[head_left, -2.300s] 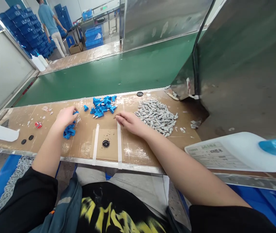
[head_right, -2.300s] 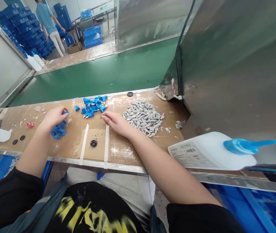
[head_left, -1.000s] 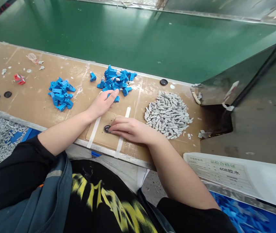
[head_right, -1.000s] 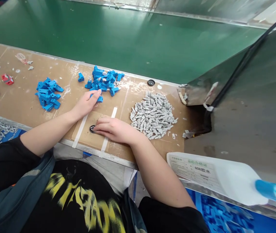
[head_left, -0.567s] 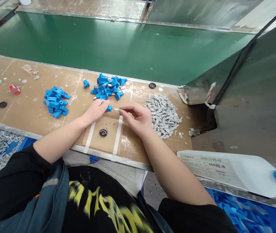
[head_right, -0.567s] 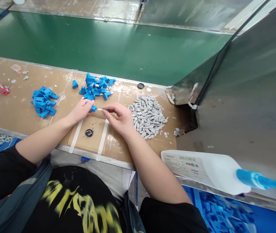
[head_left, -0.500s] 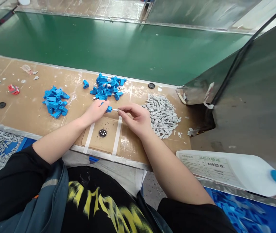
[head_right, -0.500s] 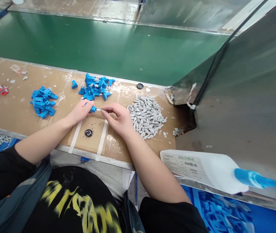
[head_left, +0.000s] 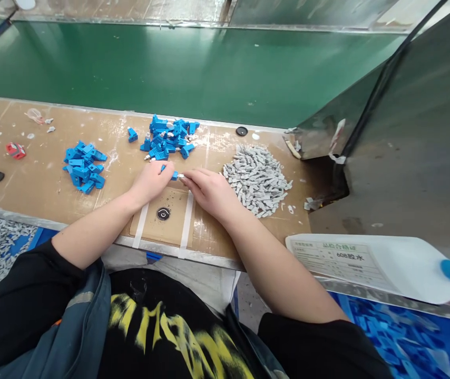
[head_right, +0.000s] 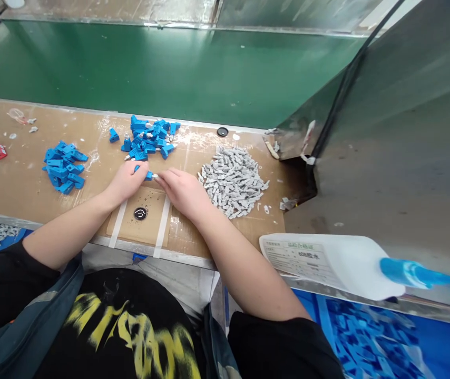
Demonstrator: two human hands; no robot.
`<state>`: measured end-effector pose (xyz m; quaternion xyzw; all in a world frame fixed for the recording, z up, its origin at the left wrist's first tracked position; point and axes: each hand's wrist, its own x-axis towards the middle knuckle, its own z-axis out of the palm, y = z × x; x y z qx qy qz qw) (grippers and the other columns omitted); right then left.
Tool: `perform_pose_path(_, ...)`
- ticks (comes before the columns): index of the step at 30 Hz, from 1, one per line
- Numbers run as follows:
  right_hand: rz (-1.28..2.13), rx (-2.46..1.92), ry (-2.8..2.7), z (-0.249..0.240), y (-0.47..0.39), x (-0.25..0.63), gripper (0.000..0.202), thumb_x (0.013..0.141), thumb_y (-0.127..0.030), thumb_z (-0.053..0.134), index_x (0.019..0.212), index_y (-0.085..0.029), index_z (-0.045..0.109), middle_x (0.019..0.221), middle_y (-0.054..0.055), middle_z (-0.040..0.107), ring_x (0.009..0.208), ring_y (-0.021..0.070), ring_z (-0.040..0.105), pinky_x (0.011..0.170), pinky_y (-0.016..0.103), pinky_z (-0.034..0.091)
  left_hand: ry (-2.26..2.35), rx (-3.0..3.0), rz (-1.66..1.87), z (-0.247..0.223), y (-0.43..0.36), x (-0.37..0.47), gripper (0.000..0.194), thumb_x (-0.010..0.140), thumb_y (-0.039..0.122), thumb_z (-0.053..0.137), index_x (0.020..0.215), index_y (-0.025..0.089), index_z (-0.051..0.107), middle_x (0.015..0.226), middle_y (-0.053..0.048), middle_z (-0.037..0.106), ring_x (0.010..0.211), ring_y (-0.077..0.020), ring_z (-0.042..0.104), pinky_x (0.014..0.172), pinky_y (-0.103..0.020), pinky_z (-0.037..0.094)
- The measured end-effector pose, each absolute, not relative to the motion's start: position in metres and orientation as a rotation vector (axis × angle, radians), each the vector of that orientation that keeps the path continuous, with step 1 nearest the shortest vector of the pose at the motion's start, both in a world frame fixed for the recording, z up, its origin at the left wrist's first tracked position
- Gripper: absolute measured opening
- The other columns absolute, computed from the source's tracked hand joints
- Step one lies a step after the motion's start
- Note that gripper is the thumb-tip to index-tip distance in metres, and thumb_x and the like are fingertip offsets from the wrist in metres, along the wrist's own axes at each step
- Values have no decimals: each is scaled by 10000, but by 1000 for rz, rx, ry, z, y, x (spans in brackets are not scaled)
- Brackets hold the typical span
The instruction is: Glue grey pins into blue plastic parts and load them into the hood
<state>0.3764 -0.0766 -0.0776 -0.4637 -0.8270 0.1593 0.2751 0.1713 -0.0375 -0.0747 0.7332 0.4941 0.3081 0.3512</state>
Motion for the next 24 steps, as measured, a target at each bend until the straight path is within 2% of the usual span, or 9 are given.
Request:
perform_pose_path(5,391,-1301,-2265,-80,-77,369,357,1111,-333,391,1024,-190,707,998,132,751,912,252,672,793,346,465,1346,1887,773,-73,-38,174,417,1021,353,435,639,213,342,613,4,375,637,-170,385,620,-356,243)
perform_pose_path(14,409,-1301,-2199,-91,-71,361,308,1099,-270,423,989,-165,692,955,123,712,863,236,624,754,334,384,1394,1944,784,-75,-34,178,372,1017,284,415,652,214,414,637,-2,426,675,-183,429,687,-346,321)
perform_pose_path(17,344,-1306,-2230,-89,-69,362,346,1113,-279,397,1015,-161,707,938,114,709,828,221,612,733,332,375,1380,1941,792,-77,-33,178,388,1041,336,408,671,218,421,650,-7,458,700,-192,467,712,-339,345)
perform_pose_path(21,203,-1421,-2196,-71,-68,376,402,1124,-410,405,1099,-176,731,965,116,719,831,228,622,691,337,365,1330,2006,792,-71,-36,179,399,1078,461,396,767,223,476,758,-19,555,779,-212,529,751,-334,357)
perform_pose_path(24,121,-1729,-2048,-56,-66,397,366,1087,-414,482,1070,-161,746,1025,160,722,849,266,641,676,352,376,1451,2058,697,-61,-37,175,283,1078,446,427,930,247,565,863,-29,634,838,-245,581,759,-343,355)
